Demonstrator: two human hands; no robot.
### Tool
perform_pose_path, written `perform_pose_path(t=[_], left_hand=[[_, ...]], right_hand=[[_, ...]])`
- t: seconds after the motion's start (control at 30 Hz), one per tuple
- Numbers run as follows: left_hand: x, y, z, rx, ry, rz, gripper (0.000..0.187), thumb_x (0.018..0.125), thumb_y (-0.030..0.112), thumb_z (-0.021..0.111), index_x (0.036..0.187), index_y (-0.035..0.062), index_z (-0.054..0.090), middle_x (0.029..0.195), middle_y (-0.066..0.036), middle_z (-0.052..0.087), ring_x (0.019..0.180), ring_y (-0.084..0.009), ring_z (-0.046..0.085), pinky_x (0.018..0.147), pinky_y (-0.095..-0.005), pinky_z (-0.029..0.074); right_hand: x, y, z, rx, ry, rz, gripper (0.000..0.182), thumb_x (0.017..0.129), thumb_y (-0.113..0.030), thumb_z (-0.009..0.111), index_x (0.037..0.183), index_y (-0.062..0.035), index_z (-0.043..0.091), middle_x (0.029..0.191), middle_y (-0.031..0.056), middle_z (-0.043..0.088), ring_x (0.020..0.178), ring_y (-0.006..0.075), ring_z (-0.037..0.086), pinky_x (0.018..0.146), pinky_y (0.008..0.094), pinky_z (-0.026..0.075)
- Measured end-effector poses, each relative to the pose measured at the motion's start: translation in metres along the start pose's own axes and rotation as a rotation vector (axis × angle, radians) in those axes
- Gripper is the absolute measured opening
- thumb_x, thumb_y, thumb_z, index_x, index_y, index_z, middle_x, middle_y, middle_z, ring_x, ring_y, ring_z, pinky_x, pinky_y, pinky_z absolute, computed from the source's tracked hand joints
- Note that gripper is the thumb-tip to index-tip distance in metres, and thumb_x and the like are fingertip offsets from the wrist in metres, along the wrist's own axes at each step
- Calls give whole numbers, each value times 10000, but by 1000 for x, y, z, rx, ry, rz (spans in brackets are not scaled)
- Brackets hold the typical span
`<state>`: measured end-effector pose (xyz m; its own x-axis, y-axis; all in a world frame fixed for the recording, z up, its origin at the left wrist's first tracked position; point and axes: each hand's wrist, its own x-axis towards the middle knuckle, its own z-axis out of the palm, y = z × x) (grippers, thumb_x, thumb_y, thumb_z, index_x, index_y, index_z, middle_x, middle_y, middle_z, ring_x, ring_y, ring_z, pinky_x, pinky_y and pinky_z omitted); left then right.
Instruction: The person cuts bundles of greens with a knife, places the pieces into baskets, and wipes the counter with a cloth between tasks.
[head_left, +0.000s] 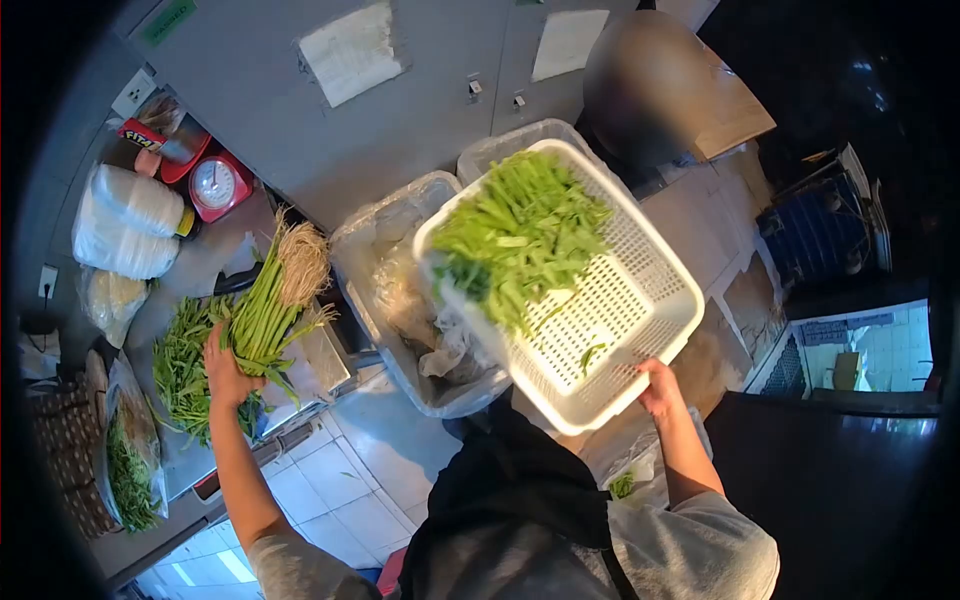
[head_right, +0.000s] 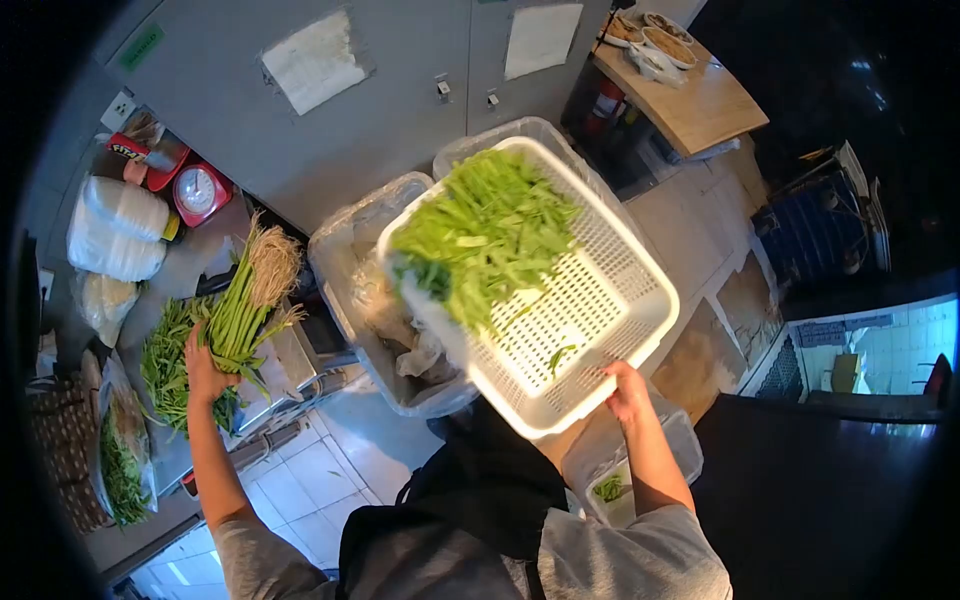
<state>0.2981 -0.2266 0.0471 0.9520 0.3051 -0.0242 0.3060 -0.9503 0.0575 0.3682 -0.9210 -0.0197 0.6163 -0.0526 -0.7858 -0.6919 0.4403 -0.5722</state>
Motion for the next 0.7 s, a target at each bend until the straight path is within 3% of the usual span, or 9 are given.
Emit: perform_pose_path(t=[0.03,0.1,0.13,0.33,0.43,0.47,0.57,0.63,0.7], left_hand=[[1,1,-1,-9,-7,3,1107,302,162,857,1320,123,424,1392,-132,347,1294,-353,307,1102,-453,237],[3,3,-3,-27,-17,4,1114,296,163,857,1320,123,420,1389,-132,349,1296,-356,306,1105,-450,235],[4,-1,2,-37,-6,-3,1138,278,165,854,1324,131,408,1387,-132,350,1297,-359,304,1105,-451,236],[10,1,3,-17,-14,-7,1175,253,161,842,1335,120,385,1365,-135,374,1290,-362,322,1095,-463,234],[11,4,-2,4,-53,-30,1186,255,147,837,1346,113,372,1364,-137,378,1299,-356,316,1095,-454,235],[11,5,-2,8,-69,-54,1183,256,143,835,1345,113,375,1368,-134,378,1300,-355,315,1096,-453,236],[16,15,-9,5,-116,-70,1166,256,138,834,1339,122,402,1398,-115,366,1313,-344,304,1102,-449,241],[17,17,-11,-13,-124,-103,1158,253,144,836,1333,126,420,1411,-107,359,1319,-340,299,1104,-450,242],[17,15,-10,65,-151,-56,1143,255,179,850,1321,124,442,1415,-108,355,1326,-333,295,1101,-450,251]], right_hand=[[13,-12,5,9,81,-33,332,732,-108,516,1044,6,521,889,145,606,741,256,634,649,387,555],[70,-36,-6,-58,-18,-28,158,771,-132,500,889,-27,503,700,86,541,503,194,524,427,311,457],[101,-43,3,-40,25,-77,106,785,-147,500,825,-55,466,613,39,464,404,143,395,340,266,325],[246,-83,33,29,46,32,92,741,-101,560,791,-75,488,648,34,493,465,172,492,390,251,432],[298,-72,33,13,151,110,71,741,-138,562,768,-77,536,644,28,555,471,195,527,339,288,390],[311,-70,18,-64,10,159,142,747,-134,577,863,-70,527,650,47,560,475,202,530,393,327,463],[315,-60,6,-179,-105,112,154,794,-179,566,895,-67,534,632,57,558,461,206,526,376,351,447],[325,-60,-2,-273,18,129,214,872,-259,556,934,-55,539,655,71,573,454,222,527,352,365,418],[347,-56,-23,-209,-258,97,242,851,-247,605,996,-62,550,730,81,605,521,228,564,407,365,450]])
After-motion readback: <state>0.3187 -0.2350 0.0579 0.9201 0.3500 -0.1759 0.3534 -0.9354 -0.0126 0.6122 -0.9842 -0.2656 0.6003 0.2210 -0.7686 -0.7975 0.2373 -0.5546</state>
